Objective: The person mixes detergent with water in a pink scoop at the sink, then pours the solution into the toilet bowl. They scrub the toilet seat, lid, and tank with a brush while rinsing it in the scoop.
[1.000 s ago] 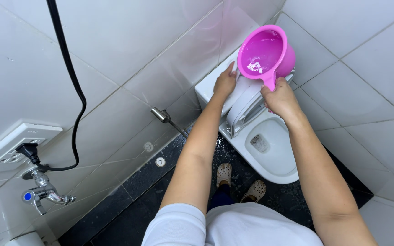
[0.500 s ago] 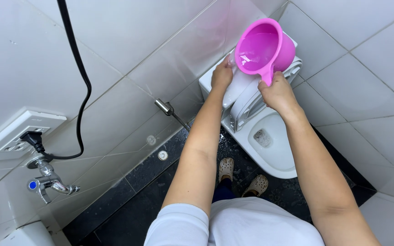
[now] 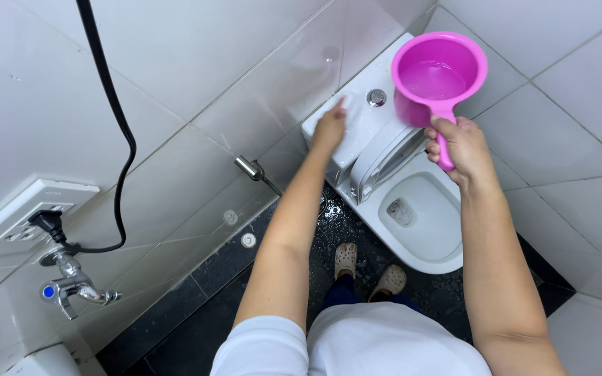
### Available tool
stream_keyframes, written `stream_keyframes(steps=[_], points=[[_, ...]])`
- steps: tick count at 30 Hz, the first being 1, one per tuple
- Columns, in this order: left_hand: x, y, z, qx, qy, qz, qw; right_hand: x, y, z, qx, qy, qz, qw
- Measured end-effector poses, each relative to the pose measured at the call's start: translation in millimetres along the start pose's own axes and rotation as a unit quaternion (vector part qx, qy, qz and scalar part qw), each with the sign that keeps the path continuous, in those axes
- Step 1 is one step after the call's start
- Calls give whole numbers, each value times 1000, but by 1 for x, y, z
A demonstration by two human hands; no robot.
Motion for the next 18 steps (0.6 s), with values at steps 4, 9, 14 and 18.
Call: stream_keyframes(steps=[4, 9, 14, 18], points=[[-35, 8, -58, -121, 27, 105, 987, 18, -6, 15, 18, 10, -16, 1000], [-23, 17, -88, -46, 90, -9, 995, 45, -8, 16, -2, -19, -40, 999], [-43, 50, -76, -75, 60, 46, 994, 76, 8, 30, 4, -12, -72, 997], [-85, 78, -71, -45, 26, 53, 997, 102, 35, 37, -11, -50, -95, 994]])
Point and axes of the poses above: each hand's wrist, its own y-axis towards the middle knuckle, its own x-axis out of the back of the hand, z = x × y, the point moved 7 cm from there along y, towards the middle knuckle, and after that the axes turned 14 degrees about -x, right-handed, at the moved point
